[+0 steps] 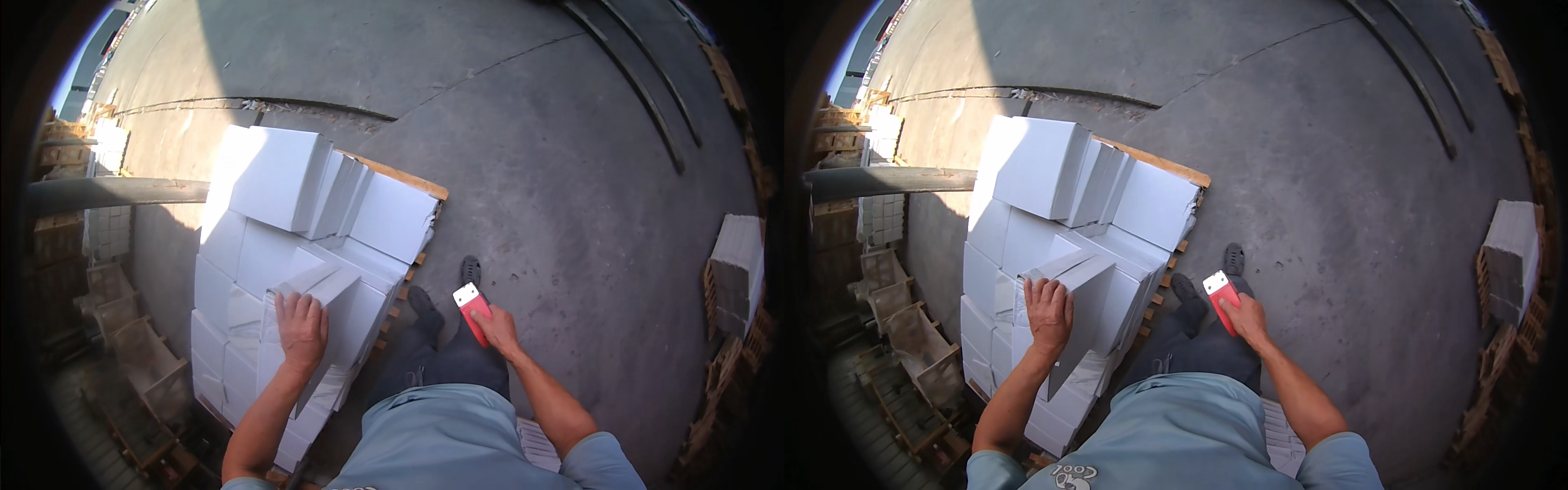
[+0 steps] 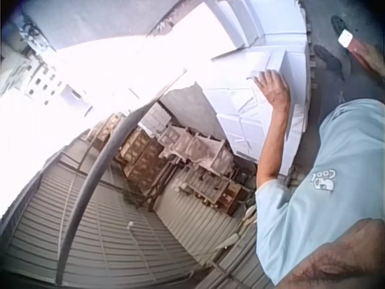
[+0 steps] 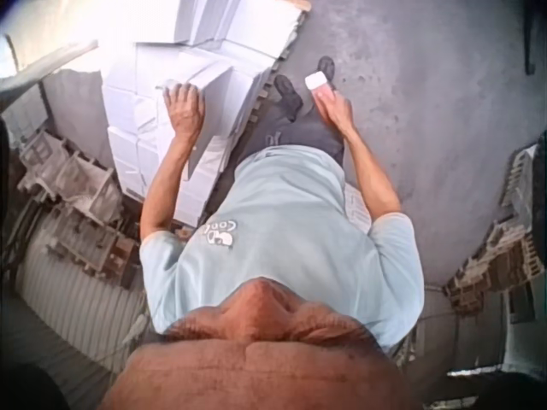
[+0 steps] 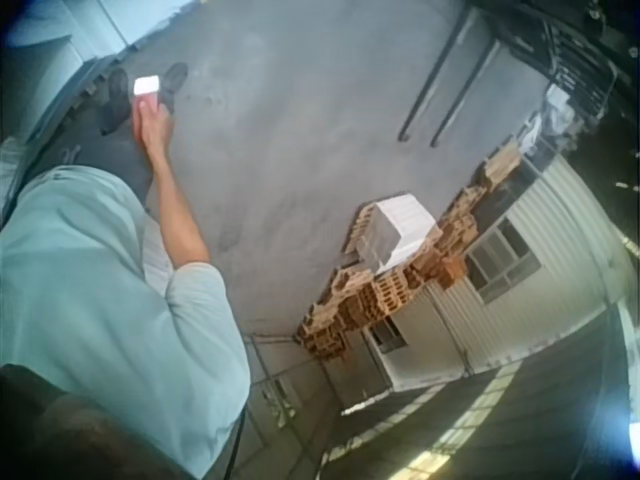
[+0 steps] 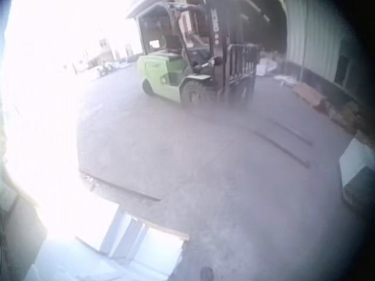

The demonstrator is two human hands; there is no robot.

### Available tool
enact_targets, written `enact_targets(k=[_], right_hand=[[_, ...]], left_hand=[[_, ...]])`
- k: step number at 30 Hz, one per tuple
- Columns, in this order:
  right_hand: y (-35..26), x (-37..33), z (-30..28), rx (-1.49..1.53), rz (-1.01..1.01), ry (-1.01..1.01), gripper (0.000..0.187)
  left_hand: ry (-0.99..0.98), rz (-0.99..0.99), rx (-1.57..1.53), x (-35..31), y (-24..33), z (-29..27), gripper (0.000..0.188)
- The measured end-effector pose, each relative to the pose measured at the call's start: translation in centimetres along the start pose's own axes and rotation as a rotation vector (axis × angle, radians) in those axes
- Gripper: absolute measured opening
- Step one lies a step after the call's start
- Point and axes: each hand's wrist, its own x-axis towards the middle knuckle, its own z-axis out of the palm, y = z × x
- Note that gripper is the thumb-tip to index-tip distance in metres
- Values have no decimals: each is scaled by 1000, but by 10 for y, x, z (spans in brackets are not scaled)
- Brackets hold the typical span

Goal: The person walks through a warehouse and retrieves a red utility knife from a shelf. They then use the knife to cut the plastic wrapping on stacked white boxes, remove the plastic, and place the boxes on a wooden pallet.

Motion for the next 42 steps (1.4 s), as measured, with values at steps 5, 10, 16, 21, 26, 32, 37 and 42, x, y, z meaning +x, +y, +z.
enact_targets(k=[5, 10, 16, 21, 26, 32, 37, 42], right_hand=[[-2, 8, -2, -36, -1, -25, 50], [-5, 11, -10, 14, -22, -28, 51], [-33, 17, -29, -29, -56, -123, 49], [-48, 31, -34, -27, -218, -92, 48], [-75, 31, -57, -50, -239, -142, 47], [-98, 32, -49, -104, -274, -235, 47], [-153, 10, -34, -57, -333, -346, 48], [-202, -16, -23, 116, -289, -514, 41]], left_hand=[[-104, 37, 65, 6, -2, 3, 17], [-192, 115, 191, 8, -2, 5, 19], [-427, -15, 111, 8, -7, 0, 21], [138, -193, -177, 17, -12, -24, 36], [158, -794, -117, -5, -46, -2, 28], [195, -951, -37, -2, -40, 8, 40], [94, -1006, -60, 2, -46, 2, 45], [233, -1257, -607, -8, -77, 7, 63]])
